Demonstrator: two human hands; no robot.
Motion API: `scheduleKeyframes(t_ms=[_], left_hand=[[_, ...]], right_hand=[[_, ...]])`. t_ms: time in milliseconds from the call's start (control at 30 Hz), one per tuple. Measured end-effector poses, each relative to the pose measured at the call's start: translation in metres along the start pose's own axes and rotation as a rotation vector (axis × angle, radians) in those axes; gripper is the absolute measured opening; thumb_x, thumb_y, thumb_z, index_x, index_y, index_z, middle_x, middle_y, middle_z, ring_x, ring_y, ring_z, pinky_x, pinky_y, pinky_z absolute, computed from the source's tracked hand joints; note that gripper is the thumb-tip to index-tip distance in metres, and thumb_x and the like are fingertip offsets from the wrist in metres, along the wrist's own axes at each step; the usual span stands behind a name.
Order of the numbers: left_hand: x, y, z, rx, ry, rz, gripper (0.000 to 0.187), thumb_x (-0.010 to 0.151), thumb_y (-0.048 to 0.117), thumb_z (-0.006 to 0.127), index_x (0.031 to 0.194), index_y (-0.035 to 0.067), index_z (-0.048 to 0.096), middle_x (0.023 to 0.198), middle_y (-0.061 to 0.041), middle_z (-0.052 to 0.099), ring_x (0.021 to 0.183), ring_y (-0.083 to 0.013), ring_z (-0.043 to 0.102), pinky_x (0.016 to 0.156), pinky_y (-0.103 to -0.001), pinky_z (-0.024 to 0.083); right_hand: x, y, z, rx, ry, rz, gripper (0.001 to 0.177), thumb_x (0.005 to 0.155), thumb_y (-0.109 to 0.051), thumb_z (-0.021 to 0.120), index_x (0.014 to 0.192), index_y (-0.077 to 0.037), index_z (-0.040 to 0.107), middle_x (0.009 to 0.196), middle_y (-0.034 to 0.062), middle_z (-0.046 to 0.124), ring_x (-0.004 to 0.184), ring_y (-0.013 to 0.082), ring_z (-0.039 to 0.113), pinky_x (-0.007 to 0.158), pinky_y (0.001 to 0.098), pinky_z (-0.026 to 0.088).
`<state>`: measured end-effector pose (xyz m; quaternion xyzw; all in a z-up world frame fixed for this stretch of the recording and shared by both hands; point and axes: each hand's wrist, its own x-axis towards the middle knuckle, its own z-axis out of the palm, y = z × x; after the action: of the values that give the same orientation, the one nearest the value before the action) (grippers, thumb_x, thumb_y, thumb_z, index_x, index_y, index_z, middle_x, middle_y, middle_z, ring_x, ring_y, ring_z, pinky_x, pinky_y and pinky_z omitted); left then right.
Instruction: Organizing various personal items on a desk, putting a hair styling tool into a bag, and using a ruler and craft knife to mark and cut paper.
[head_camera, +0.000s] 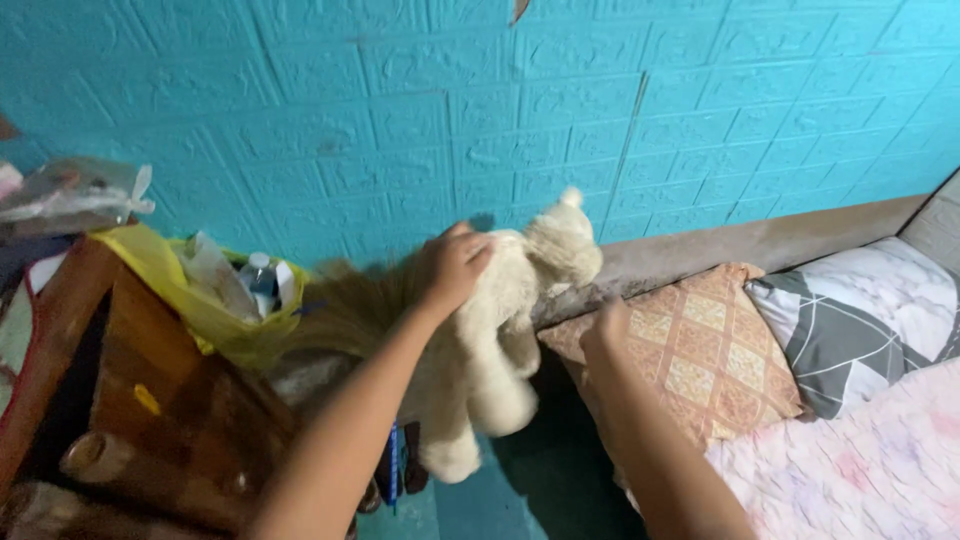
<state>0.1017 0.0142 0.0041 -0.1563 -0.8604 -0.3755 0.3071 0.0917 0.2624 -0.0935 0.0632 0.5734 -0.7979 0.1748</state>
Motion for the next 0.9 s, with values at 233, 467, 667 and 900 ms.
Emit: scheduleKeyframes(t_ms=[233,467,667,900], left_hand=[[-0.015,-0.014,0.045,-0.077,0.079,0.087,0.029,0.095,0.031,0.077,0.106,0.004,0.079,0.117,-0.019,0.069,0.105,-0.0317,0.065,0.092,-0.048,0.048],[-0.019,0.018,-0.063,0.002,-0.133,-0.023,0.033,0.095,0.04,0.071,0.099,0.007,0.074,0.091,-0.009,0.06,0.084,-0.0261,0.063,0.079,-0.045,0.054],[-0.034,0.025,-0.095,0.415,-0.091,0.306,0.042,0.093,0.036,0.075,0.068,0.008,0.056,0.076,-0.003,0.047,0.07,-0.0194,0.054,0.061,-0.039,0.05],[-0.043,0.032,-0.13,0.529,0.014,0.688,0.038,0.092,0.041,0.074,0.074,0.013,0.058,0.083,-0.003,0.047,0.079,-0.0209,0.055,0.069,-0.038,0.053]], right_hand=[[-0.036,0.009,0.097,0.46,-0.431,0.071,0.096,0.087,-0.078,0.037,0.153,-0.008,0.04,0.152,0.0217,0.047,0.136,0.0377,0.046,0.108,0.0573,0.042],[-0.014,0.003,0.024,-0.728,-0.55,0.253,0.085,0.095,-0.067,0.052,0.164,-0.021,0.038,0.154,0.0323,0.04,0.142,0.0498,0.031,0.115,0.064,0.029],[0.027,0.018,0.01,-1.445,0.044,-0.369,0.1,0.095,-0.035,0.062,0.17,-0.016,-0.001,0.171,0.0252,0.0,0.15,0.0471,0.003,0.116,0.0651,0.021],[-0.039,-0.028,0.073,-1.539,-0.231,-0.634,0.09,0.075,-0.029,0.083,0.15,-0.012,0.037,0.149,0.0223,0.038,0.12,0.0342,0.051,0.096,0.0459,0.052]])
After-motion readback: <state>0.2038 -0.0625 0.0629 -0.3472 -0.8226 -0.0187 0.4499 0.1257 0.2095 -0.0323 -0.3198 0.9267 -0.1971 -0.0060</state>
